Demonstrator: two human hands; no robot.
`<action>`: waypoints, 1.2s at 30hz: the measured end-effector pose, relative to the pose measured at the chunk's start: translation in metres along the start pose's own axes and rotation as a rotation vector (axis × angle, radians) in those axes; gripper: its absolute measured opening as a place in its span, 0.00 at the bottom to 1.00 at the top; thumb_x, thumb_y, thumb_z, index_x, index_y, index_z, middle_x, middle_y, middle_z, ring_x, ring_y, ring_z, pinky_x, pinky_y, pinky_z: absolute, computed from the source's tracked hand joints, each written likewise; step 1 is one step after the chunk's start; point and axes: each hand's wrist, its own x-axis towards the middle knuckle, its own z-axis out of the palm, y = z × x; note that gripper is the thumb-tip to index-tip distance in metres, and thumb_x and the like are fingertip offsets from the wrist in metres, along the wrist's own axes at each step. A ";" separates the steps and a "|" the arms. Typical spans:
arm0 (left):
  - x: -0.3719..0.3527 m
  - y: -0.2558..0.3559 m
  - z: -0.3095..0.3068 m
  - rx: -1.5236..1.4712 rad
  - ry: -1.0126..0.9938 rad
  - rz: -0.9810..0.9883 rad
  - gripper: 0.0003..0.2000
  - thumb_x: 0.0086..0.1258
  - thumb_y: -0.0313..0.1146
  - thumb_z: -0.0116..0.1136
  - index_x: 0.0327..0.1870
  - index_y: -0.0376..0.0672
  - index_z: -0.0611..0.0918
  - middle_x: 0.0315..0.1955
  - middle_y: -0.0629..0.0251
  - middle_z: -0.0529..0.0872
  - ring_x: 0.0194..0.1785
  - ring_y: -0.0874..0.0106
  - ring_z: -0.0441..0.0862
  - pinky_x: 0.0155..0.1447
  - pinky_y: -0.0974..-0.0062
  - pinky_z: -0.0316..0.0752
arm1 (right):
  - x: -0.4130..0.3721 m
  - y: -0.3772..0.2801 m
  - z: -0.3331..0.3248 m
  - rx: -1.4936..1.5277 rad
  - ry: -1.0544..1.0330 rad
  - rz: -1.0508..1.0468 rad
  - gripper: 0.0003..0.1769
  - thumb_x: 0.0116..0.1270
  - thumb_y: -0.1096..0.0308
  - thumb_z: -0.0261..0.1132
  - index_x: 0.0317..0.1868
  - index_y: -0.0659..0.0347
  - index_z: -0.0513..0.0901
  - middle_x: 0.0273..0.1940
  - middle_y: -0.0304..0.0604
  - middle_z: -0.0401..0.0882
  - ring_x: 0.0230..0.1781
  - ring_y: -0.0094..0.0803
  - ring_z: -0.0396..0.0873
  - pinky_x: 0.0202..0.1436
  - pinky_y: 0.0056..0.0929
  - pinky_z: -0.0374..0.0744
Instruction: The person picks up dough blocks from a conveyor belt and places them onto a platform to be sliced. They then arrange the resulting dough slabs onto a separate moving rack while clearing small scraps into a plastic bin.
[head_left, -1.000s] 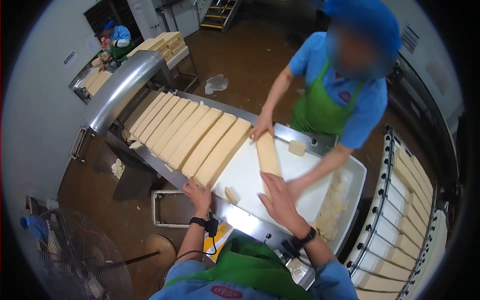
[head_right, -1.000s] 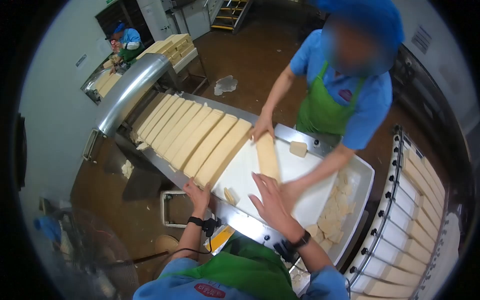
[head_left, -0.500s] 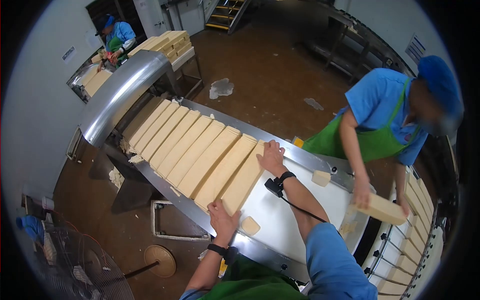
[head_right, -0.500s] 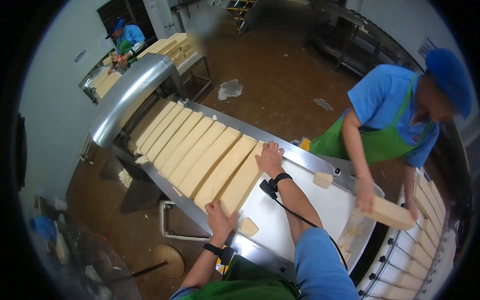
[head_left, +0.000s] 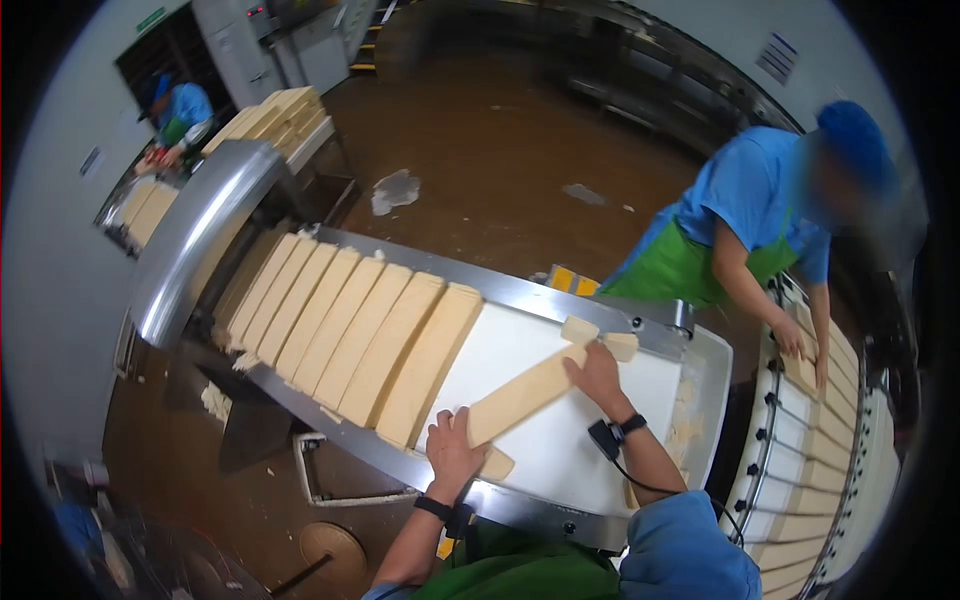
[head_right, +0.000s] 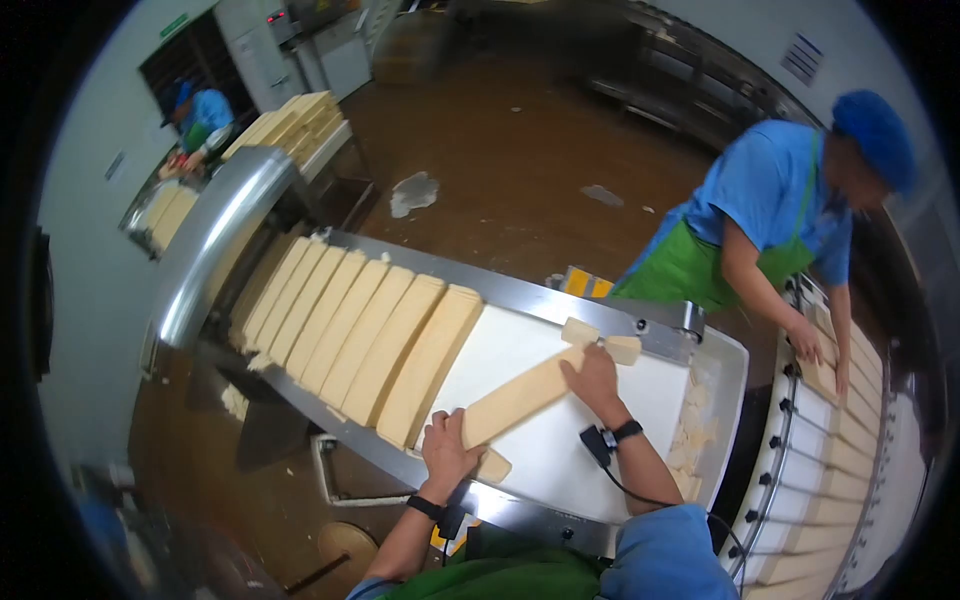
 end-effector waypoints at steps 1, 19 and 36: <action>0.003 0.005 -0.002 -0.035 -0.069 0.079 0.40 0.47 0.40 0.77 0.66 0.49 0.72 0.57 0.48 0.72 0.55 0.45 0.74 0.57 0.50 0.73 | -0.020 0.012 -0.012 -0.048 0.024 0.096 0.31 0.61 0.51 0.68 0.51 0.72 0.77 0.41 0.60 0.78 0.46 0.53 0.77 0.53 0.50 0.75; -0.047 0.139 0.086 -0.160 0.180 0.553 0.32 0.51 0.27 0.68 0.62 0.43 0.75 0.61 0.46 0.67 0.62 0.44 0.68 0.65 0.54 0.68 | -0.230 0.078 -0.109 0.080 0.775 0.445 0.35 0.66 0.57 0.66 0.63 0.74 0.66 0.56 0.64 0.71 0.56 0.59 0.69 0.63 0.51 0.68; -0.147 0.529 0.227 -0.004 -0.444 0.942 0.38 0.56 0.35 0.73 0.69 0.48 0.67 0.59 0.47 0.68 0.53 0.47 0.76 0.55 0.53 0.73 | -0.371 0.452 -0.326 -0.103 0.679 0.975 0.29 0.72 0.48 0.57 0.57 0.69 0.77 0.52 0.61 0.80 0.53 0.55 0.79 0.60 0.55 0.72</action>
